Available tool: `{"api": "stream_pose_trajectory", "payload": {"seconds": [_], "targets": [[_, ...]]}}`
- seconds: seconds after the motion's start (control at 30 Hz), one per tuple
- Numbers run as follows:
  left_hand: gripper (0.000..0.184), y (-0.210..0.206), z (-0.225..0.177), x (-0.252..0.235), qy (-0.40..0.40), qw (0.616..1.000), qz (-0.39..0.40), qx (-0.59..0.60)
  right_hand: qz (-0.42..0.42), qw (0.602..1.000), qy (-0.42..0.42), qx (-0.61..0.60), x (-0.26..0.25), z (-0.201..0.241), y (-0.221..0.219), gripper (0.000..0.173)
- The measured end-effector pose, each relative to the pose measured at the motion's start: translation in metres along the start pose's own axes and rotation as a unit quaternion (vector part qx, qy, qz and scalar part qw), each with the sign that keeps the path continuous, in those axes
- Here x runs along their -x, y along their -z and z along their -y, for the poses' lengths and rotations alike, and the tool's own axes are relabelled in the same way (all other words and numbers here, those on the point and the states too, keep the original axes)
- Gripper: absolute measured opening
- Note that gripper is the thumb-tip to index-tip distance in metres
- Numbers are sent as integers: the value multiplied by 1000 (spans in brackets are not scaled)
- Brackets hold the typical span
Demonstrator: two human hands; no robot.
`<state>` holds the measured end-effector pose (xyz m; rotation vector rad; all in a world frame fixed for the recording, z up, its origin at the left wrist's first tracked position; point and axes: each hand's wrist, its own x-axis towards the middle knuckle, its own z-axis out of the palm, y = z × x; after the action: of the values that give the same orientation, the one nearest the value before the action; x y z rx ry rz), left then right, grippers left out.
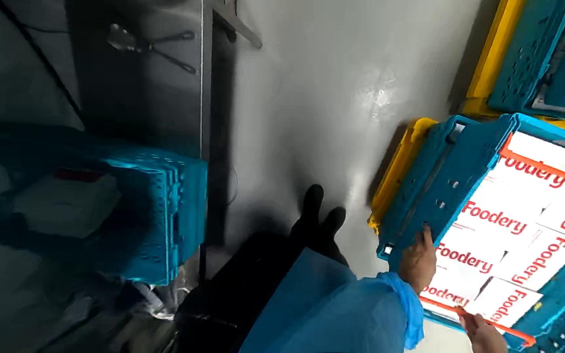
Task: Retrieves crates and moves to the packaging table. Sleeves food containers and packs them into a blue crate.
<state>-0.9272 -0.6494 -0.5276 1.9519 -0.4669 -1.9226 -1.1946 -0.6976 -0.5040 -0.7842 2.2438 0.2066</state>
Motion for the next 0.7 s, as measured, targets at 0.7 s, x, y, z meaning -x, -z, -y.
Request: {"api": "stream_pose_trajectory", "payload": {"seconds": [0.7], "targets": [[74,-47,-21,-20,104,944,-198,-244,225,951,110,181,-62,35,87,55]]}}
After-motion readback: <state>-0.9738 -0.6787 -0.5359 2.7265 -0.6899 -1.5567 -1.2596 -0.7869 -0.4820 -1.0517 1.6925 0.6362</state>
